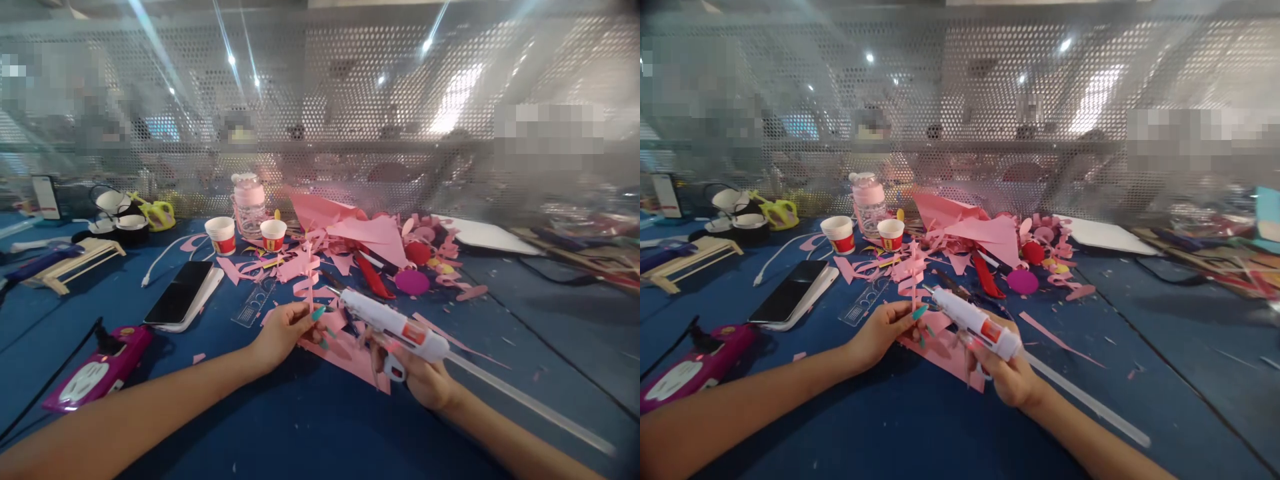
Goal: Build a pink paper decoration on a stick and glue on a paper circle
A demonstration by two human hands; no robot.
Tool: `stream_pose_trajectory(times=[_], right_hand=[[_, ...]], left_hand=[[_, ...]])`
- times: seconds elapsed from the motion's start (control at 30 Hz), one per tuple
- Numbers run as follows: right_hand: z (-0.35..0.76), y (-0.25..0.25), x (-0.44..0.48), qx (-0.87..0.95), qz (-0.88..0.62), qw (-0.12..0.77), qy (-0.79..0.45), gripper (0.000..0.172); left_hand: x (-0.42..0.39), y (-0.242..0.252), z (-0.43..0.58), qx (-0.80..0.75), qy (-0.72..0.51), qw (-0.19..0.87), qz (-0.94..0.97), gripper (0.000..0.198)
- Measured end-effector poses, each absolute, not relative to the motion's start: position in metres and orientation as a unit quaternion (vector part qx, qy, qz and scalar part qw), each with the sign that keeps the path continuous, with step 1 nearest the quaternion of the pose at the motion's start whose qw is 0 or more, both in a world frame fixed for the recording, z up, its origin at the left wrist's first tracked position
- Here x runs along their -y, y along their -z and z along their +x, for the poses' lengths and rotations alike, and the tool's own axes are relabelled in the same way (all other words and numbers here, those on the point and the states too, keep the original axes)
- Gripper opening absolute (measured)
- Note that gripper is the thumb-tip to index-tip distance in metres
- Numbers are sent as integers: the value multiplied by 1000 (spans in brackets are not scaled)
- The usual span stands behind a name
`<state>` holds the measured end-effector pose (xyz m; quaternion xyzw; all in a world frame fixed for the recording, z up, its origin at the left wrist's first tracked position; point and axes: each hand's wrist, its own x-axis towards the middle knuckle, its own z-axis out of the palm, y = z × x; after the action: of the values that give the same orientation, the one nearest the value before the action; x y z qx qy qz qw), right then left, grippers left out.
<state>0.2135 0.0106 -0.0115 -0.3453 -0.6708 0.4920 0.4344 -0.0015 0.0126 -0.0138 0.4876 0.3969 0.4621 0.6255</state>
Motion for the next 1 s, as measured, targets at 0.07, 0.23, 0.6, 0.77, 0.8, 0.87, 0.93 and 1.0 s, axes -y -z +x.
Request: stream_pose_trajectory(times=[0.07, 0.23, 0.6, 0.77, 0.8, 0.87, 0.93, 1.0], right_hand=[[213, 21, -10, 646, -340, 416, -542, 40], [212, 25, -9, 575, -373, 394, -612, 39], [208, 20, -9, 546, -406, 381, -626, 44], [209, 21, -10, 558, -403, 376, -620, 42], [208, 20, -10, 562, -399, 376, -619, 40], [208, 19, -10, 573, -389, 376, -616, 38], [207, 17, -10, 577, -384, 377, -614, 38], [206, 16, -9, 572, -391, 378, -614, 39]], left_hand=[[-13, 12, -2, -398, -446, 626, 501, 29], [-14, 7, -1, -412, -412, 622, 523, 27], [-12, 13, -1, -421, -399, 618, 531, 21], [-12, 12, -2, -417, -393, 621, 535, 22], [-12, 12, -2, -418, -393, 622, 533, 22], [-12, 13, -1, -418, -392, 623, 532, 22], [-12, 13, -1, -417, -392, 622, 535, 23], [-12, 12, -1, -420, -391, 617, 538, 24]])
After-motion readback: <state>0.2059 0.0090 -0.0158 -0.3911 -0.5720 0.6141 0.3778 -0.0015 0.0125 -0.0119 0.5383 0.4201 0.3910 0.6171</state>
